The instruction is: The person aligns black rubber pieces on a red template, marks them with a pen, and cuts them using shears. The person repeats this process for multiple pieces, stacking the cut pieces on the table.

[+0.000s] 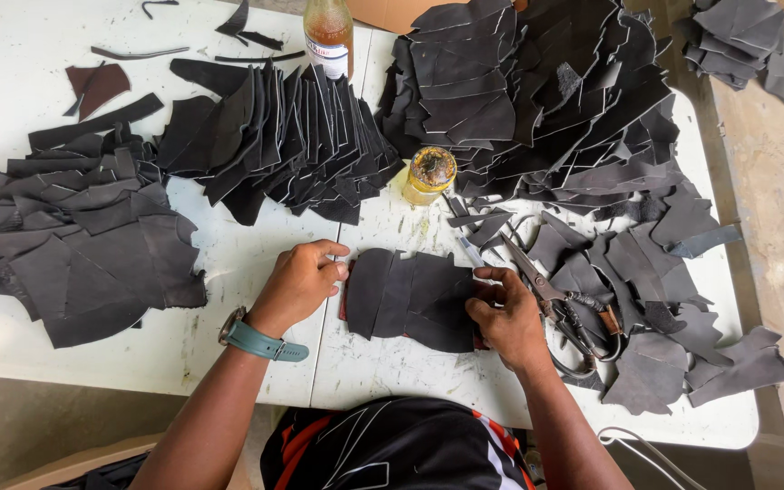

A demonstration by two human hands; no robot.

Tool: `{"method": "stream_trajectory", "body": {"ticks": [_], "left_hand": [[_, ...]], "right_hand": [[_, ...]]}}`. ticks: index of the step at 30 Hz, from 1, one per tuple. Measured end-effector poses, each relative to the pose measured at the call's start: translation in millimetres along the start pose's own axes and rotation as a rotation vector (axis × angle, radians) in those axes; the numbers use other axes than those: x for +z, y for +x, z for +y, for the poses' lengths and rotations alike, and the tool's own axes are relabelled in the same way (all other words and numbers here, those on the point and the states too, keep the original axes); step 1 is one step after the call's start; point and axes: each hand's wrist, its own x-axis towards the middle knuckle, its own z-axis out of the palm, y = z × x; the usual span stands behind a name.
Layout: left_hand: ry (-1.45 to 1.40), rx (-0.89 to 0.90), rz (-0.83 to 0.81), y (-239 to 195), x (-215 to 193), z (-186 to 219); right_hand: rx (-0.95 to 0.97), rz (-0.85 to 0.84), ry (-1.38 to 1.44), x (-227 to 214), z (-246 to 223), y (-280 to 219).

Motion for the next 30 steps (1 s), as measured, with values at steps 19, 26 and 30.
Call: {"method": "stream_trajectory", "body": {"ticks": [19, 26, 30], "left_hand": [[-0.079, 0.020, -0.018, 5.3, -2.1, -4.9], [0.280, 0.087, 0.089, -3.7, 4.5, 19.1], [0.388, 0.103, 0.097, -6.2, 3.6, 34.4]], "right_hand": [[0.016, -0.040, -0.170, 2.9, -7.3, -3.0], [-0.373, 0.078, -0.553, 4.0, -7.4, -13.8], [-0.330, 0.116, -0.542, -22.1, -18.2, -21.9]]}}
